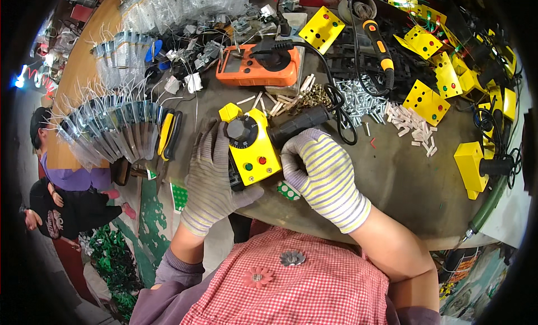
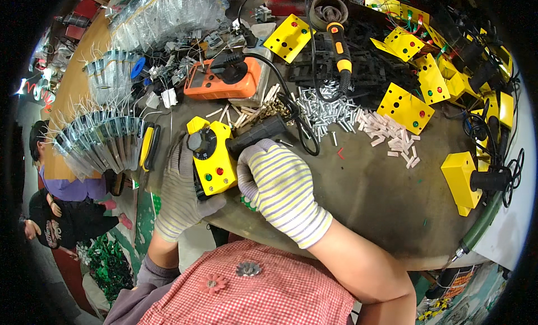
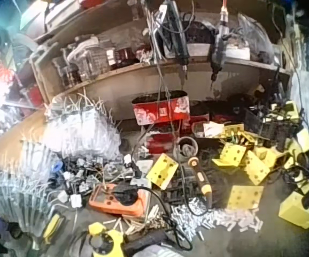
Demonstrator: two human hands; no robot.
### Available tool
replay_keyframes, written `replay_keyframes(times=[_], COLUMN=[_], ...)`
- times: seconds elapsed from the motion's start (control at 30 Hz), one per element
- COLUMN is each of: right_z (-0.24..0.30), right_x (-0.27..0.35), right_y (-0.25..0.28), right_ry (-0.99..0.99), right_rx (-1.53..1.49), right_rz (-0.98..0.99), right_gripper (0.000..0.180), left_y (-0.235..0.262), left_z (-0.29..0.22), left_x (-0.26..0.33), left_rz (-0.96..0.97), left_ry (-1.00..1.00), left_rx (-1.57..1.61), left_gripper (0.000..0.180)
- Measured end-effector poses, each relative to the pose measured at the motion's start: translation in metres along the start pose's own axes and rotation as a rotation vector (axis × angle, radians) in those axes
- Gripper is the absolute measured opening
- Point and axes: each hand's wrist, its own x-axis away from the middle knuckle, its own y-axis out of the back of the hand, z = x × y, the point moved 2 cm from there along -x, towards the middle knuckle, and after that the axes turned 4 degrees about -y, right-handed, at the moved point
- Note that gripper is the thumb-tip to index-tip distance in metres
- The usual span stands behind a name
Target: Assembling internal components, wiring, and switches into a yellow plastic housing for an electronic device.
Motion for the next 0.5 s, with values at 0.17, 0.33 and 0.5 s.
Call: replay_keyframes(times=[0.17, 0.33, 0.5], right_z=[0.02, 0.04, 0.032], right_x=[0.004, -0.061, -0.139], right_y=[0.024, 0.088, 0.053], right_ry=[0.046, -0.036, 0.497], right_rx=[0.09, 0.007, 0.607], right_rz=[0.169, 0.084, 0.067], right_gripper=[0.011, 0.025, 0.025], left_y=[0.006, 0.011, 0.017], left_z=[-0.001, -0.006, -0.011], left_x=[-0.004, -0.002, -0.004], left_rz=[0.001, -0.022, -0.034], left_ry=[0.014, 0.098, 0.072], left_rx=[-0.01, 0.03, 0.019], left_gripper=[0.129, 0.12, 0.109])
